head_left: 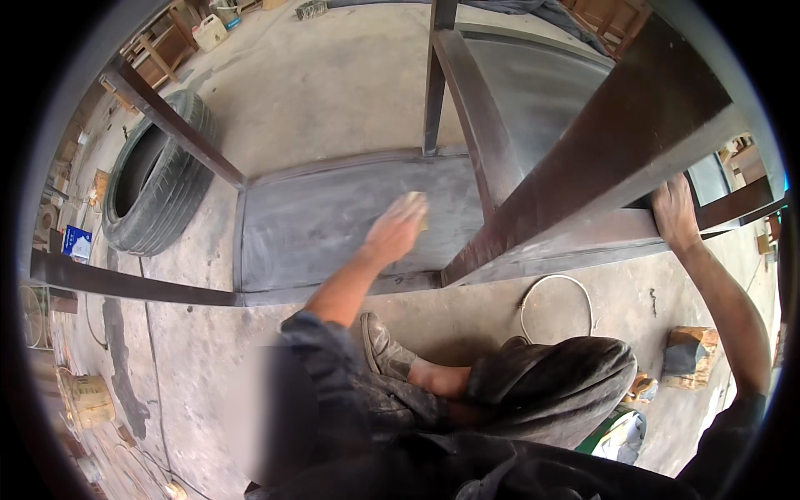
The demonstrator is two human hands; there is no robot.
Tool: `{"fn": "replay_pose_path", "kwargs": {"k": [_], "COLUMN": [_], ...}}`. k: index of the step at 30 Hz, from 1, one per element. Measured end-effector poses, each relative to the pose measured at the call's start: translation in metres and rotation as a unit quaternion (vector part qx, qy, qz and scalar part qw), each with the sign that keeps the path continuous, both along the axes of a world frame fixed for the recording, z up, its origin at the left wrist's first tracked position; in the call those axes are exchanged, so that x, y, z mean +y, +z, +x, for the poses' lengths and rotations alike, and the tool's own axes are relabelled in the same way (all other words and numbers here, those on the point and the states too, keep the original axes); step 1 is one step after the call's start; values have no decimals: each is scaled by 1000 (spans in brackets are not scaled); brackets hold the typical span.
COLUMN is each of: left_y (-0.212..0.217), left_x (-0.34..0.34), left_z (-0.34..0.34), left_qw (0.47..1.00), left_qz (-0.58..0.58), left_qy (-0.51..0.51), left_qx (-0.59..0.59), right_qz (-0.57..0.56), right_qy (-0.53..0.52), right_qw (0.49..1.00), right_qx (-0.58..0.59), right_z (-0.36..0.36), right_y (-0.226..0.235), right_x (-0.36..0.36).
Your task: The person sits on the floor and sands the surface of a metal frame using a sanding block. They work on the flat panels and edges of the structure, moving the block back and forth to smooth the metal.
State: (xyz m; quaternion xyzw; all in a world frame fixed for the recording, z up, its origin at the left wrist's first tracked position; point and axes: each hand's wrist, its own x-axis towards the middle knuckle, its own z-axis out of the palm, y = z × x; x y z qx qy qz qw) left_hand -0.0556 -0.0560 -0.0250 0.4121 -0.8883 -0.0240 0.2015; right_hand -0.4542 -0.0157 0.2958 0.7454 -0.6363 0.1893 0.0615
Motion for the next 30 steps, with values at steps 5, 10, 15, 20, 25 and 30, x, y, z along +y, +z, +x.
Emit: {"fn": "replay_pose_path", "kwargs": {"k": [5,10,15,20,25,30], "left_y": [5,-23,-13,-38,-2,-45], "left_x": [-2,-23,-16,-45,-47,-73], "left_z": [8,-40,13,-53,-3,-48], "left_qw": [991,999,995,997,993,996], "left_qz": [-18,-23,-9,-8,12,-22], "left_qy": [78,2,91,69,71,64], "left_qx": [-106,-29,-49,-16,-98,-64], "right_qz": [35,26,0,26,6,22], "right_qy": [-29,5,11,2,-2,23], "right_qw": [999,999,999,998,998,997], "right_qx": [-24,-44,-40,-61,-60,-68], "right_z": [9,9,8,17,14,22], "right_y": [2,-4,6,-1,11,2], "right_x": [1,-1,0,-1,7,2]}}
